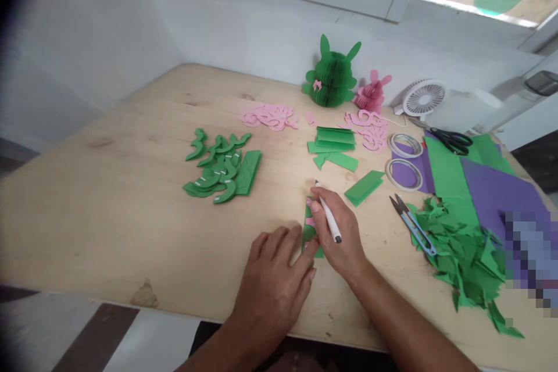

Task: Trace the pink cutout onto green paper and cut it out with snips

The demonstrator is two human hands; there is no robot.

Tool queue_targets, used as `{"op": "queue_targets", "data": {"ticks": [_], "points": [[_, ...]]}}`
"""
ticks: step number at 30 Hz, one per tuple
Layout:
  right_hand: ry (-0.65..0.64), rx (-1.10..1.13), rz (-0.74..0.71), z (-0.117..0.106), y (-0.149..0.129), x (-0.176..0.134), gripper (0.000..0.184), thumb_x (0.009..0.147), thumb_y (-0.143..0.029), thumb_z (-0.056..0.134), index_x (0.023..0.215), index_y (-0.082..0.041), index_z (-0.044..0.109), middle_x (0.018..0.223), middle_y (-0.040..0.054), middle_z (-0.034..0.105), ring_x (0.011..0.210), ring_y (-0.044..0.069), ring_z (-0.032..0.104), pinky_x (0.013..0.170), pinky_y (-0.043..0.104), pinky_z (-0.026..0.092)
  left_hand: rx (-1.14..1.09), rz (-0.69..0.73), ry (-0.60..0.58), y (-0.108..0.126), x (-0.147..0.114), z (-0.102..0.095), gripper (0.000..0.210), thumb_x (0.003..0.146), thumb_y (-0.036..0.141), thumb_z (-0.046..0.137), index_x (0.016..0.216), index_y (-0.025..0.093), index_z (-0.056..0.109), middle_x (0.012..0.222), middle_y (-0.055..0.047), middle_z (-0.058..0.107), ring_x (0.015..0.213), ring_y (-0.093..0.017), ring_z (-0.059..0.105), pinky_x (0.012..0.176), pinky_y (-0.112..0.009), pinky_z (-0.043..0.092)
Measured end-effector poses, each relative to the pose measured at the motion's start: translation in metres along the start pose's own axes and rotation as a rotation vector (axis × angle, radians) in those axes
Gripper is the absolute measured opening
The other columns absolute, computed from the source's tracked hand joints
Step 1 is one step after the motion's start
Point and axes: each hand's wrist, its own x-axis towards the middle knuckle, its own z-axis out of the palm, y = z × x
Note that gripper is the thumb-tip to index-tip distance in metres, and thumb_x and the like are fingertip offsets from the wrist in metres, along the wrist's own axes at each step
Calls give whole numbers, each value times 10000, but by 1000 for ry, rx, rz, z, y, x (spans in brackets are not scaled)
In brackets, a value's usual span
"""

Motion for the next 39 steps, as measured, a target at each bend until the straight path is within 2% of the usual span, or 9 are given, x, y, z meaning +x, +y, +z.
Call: {"op": "queue_targets", "data": {"ticks": [3,8,13,19,28,39], "points": [[-3,13,14,0,-2,0,263,929,-363,479,1127,-225,582,1073,73,634,957,208,660,725,318,603,37,1,48,0,4,3,339,842,241,563,1180,239,591,1081,-90,630,987,-296,540,850,-489,411],[-11,49,32,0,-1,0,269,931,-373,476,1133,-228,577,1083,75,636,958,212,664,717,321,605,43,11,111,0,10,5,261,818,181,604,1075,213,641,925,-64,630,878,-256,541,808,-438,419],[-7,17,9,0,0,1,269,932,-366,478,1138,-226,579,1107,77,629,965,208,659,751,333,599,-7,21,107,-1,11,6,254,811,262,636,1057,197,640,920,-56,608,856,-244,526,775,-422,420],[-7,34,9,0,0,1,267,926,-375,478,1125,-229,581,1099,76,629,953,221,663,759,363,601,38,38,150,-2,14,9,173,826,164,608,988,195,659,826,-47,587,780,-223,517,704,-388,419],[-3,34,5,0,0,1,279,918,-391,481,1120,-232,590,1050,73,644,882,208,666,700,346,611,40,40,143,-4,13,8,179,796,146,646,972,182,657,835,-48,593,794,-220,529,707,-380,427],[5,45,-7,0,-1,1,277,924,-374,471,1126,-223,583,1082,81,636,907,212,668,701,341,608,9,49,195,-6,11,12,97,822,130,604,886,178,658,830,-49,598,786,-218,522,721,-376,414]]}}
